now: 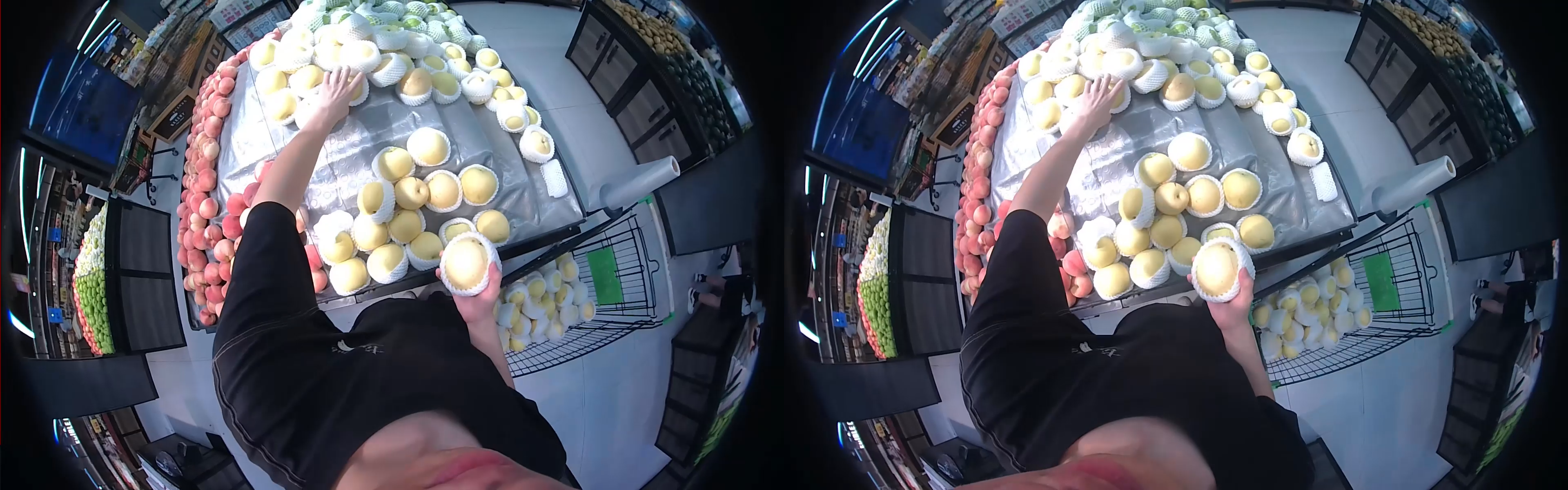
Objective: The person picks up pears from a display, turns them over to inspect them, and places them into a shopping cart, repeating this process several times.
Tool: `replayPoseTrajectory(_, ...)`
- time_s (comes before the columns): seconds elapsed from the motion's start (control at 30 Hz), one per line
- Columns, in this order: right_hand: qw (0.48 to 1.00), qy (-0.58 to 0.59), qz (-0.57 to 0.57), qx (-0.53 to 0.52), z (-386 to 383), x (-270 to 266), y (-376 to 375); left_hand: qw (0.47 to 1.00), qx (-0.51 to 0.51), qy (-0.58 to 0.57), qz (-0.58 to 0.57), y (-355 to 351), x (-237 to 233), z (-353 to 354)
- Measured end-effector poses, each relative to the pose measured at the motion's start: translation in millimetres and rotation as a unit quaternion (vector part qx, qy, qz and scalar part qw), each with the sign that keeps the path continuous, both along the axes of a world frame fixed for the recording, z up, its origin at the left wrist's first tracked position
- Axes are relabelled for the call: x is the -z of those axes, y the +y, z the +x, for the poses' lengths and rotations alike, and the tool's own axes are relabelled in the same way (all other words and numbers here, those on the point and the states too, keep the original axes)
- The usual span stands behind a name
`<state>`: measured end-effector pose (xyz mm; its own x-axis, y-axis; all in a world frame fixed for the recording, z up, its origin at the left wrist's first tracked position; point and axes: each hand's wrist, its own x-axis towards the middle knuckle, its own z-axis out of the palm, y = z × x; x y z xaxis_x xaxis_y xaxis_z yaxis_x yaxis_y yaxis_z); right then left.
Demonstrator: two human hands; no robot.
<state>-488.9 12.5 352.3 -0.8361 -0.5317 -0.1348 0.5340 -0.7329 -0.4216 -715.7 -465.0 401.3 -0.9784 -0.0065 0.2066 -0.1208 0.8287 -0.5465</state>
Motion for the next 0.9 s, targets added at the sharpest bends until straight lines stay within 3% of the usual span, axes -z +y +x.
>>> replayPoseTrajectory(0.23, 0.998, -0.06, 0.011, 0.028, -29.3, 18.0, 35.4, 0.999, -0.031, -0.012, -0.017, -2.9, 17.2, -6.5)
replayPoseTrajectory(0.37, 0.999, -0.003, 0.046, 0.003, -55.7, 24.6, 42.7, 0.996, -0.05, -0.032, -0.069, 6.7, 16.0, -13.8)
replayPoseTrajectory(0.6, 0.998, 0.013, 0.047, -0.028, -82.5, 13.1, 42.1, 0.995, -0.095, -0.017, -0.027, 14.3, 16.5, -21.6)
replayPoseTrajectory(0.9, 0.998, -0.007, 0.048, -0.03, -76.7, 22.5, 53.2, 0.989, -0.074, -0.11, 0.058, 14.8, -13.7, -13.5)
